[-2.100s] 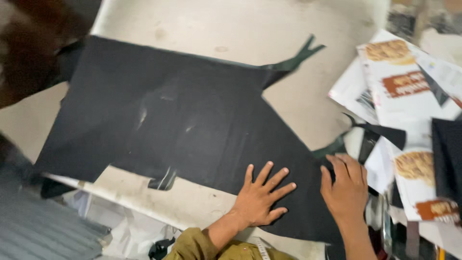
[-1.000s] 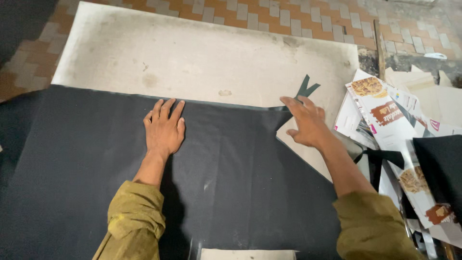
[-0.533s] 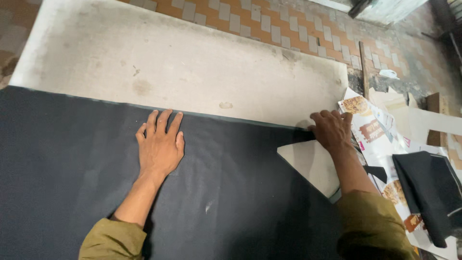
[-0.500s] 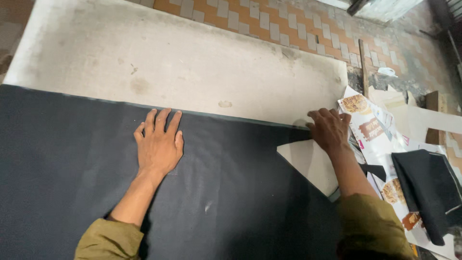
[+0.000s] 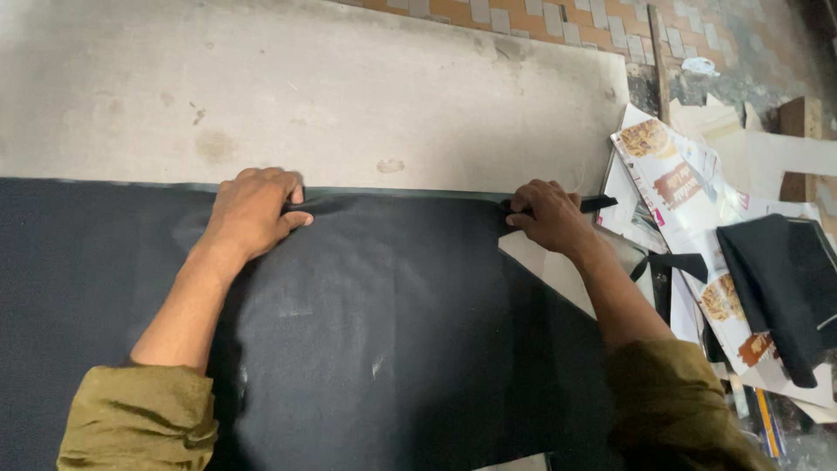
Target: The person lays out a large piece of black fabric on a work table, places a printed paper pattern on top, and traces its outline with chalk. They then use scissors to cut the fabric along the traced lines, producing a shaped fabric piece.
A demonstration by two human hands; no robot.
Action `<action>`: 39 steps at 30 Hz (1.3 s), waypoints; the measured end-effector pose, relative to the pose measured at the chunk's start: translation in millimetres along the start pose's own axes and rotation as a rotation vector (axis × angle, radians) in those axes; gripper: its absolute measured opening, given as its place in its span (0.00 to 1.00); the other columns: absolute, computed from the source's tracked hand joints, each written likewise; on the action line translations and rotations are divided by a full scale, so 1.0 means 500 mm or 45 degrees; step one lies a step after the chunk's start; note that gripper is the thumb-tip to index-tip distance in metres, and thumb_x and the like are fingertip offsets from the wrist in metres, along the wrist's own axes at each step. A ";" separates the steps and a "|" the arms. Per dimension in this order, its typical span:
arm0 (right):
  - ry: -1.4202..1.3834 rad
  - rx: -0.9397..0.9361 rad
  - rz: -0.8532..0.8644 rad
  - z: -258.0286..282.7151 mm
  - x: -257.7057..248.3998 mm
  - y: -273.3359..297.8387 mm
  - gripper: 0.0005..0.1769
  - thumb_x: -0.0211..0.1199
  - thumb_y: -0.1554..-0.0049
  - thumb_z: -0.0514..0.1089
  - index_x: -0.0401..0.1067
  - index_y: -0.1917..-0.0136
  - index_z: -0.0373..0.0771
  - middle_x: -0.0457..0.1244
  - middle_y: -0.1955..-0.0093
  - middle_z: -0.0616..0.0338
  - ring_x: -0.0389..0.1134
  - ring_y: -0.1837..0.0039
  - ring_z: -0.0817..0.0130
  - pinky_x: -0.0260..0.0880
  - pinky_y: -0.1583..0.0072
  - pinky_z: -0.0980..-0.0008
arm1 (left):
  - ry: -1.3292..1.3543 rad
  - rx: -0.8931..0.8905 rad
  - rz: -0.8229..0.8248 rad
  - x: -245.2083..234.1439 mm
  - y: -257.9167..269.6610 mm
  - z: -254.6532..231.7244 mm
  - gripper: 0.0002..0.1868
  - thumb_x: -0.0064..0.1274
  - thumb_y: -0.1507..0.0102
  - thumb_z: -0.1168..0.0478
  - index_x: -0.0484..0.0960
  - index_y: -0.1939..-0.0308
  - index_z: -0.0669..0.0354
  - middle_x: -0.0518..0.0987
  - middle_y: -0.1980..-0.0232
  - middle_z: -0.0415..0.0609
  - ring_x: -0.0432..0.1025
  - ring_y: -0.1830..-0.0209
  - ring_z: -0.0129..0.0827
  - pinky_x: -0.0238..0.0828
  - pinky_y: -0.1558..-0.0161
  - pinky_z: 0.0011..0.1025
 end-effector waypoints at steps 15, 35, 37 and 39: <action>-0.133 0.185 0.021 -0.019 -0.016 -0.028 0.13 0.70 0.47 0.48 0.77 0.50 0.44 0.71 0.54 0.59 0.71 0.44 0.59 0.45 0.27 0.49 | 0.168 -0.182 0.175 0.021 -0.026 0.037 0.13 0.64 0.41 0.51 0.87 0.59 0.54 0.86 0.61 0.48 0.78 0.55 0.40 0.72 0.46 0.43; -0.360 0.151 -0.103 -0.043 -0.013 -0.025 0.13 0.78 0.55 0.53 0.77 0.63 0.47 0.67 0.66 0.65 0.68 0.55 0.65 0.50 0.33 0.55 | 0.179 -0.258 0.454 0.045 -0.045 0.064 0.09 0.63 0.39 0.55 0.84 0.61 0.54 0.84 0.62 0.48 0.75 0.60 0.37 0.70 0.53 0.40; -0.411 0.150 -0.120 -0.047 -0.012 -0.025 0.13 0.78 0.55 0.52 0.77 0.63 0.47 0.68 0.66 0.66 0.68 0.56 0.66 0.47 0.31 0.53 | 0.164 -0.256 0.463 0.048 -0.044 0.067 0.10 0.63 0.38 0.56 0.82 0.60 0.56 0.83 0.63 0.52 0.74 0.61 0.40 0.70 0.54 0.42; -0.470 0.155 -0.131 -0.051 -0.010 -0.028 0.12 0.77 0.53 0.52 0.77 0.63 0.46 0.69 0.66 0.66 0.69 0.56 0.66 0.44 0.28 0.50 | 0.176 -0.305 0.417 0.045 -0.042 0.078 0.10 0.64 0.39 0.56 0.83 0.61 0.57 0.83 0.63 0.49 0.74 0.61 0.38 0.70 0.54 0.40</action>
Point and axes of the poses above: each hand's wrist, its own y-axis away from the middle knuckle, its own x-axis out of the palm, z = x × y, the point moved 10 cm from there along -y, towards the middle knuckle
